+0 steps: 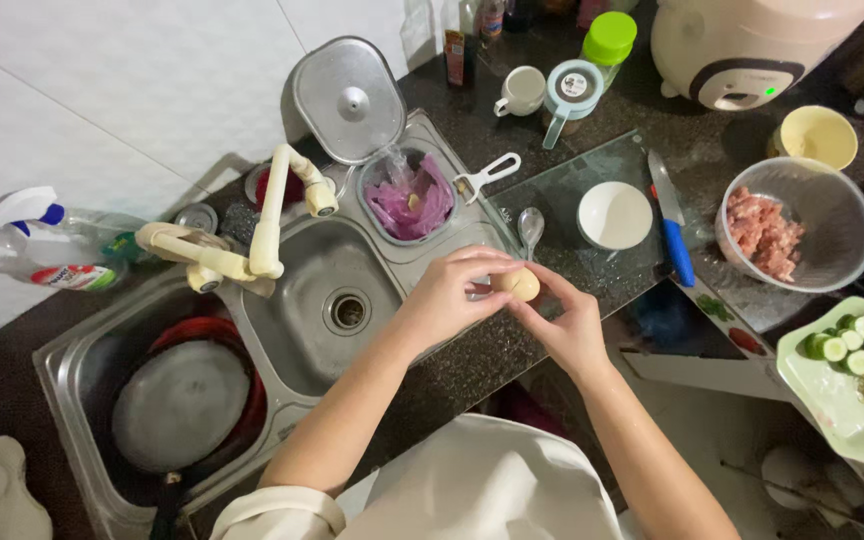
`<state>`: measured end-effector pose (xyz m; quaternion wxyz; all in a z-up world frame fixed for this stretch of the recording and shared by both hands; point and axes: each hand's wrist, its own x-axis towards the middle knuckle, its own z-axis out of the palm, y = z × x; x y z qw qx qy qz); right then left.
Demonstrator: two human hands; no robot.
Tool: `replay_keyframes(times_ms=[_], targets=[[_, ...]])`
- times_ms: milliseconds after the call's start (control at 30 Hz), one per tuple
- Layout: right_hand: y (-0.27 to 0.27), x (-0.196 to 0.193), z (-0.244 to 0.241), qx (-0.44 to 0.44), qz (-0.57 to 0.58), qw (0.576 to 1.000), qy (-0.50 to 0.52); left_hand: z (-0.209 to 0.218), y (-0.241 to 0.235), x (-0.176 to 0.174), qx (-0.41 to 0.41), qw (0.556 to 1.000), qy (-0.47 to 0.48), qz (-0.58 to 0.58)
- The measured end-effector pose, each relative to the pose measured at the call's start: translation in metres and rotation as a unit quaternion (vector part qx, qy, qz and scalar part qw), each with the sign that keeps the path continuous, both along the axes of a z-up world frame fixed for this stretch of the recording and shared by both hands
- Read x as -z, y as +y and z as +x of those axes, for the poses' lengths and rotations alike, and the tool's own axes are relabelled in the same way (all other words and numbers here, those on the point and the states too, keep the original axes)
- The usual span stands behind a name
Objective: The person washes eggs in a bowl under running water, then cracks several eggs into a small bowl. They also use chopsticks to transfer okra from a pot to a plate with sliced cucumbers and bean sprouts.
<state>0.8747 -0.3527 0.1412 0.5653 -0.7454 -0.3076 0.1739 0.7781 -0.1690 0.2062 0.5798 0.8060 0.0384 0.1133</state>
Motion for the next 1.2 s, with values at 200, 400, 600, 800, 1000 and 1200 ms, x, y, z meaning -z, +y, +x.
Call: replay_keyframes(times_ms=[200, 400, 600, 800, 1000, 1200], targets=[[0.007, -0.007, 0.021, -0.014, 0.007, 0.999, -0.04, 0.011, 0.004, -0.005, -0.009, 1.0, -0.014, 0.019], [0.027, -0.011, 0.027, -0.048, 0.111, 0.993, -0.007, 0.016, 0.006, -0.004, -0.054, 0.995, -0.034, 0.07], [0.036, -0.012, 0.029, -0.079, 0.149, 0.984, -0.06, 0.017, 0.009, -0.002, -0.098, 0.994, -0.013, 0.055], [0.043, -0.008, 0.034, -0.081, 0.151, 0.984, -0.04, 0.02, 0.013, -0.008, -0.105, 0.993, -0.007, 0.06], [0.044, -0.004, 0.035, -0.085, 0.158, 0.984, -0.02, 0.02, 0.016, -0.011, -0.098, 0.994, 0.016, 0.053], [0.046, -0.001, 0.035, -0.09, 0.168, 0.982, -0.003, 0.022, 0.017, -0.009, -0.098, 0.993, -0.001, 0.065]])
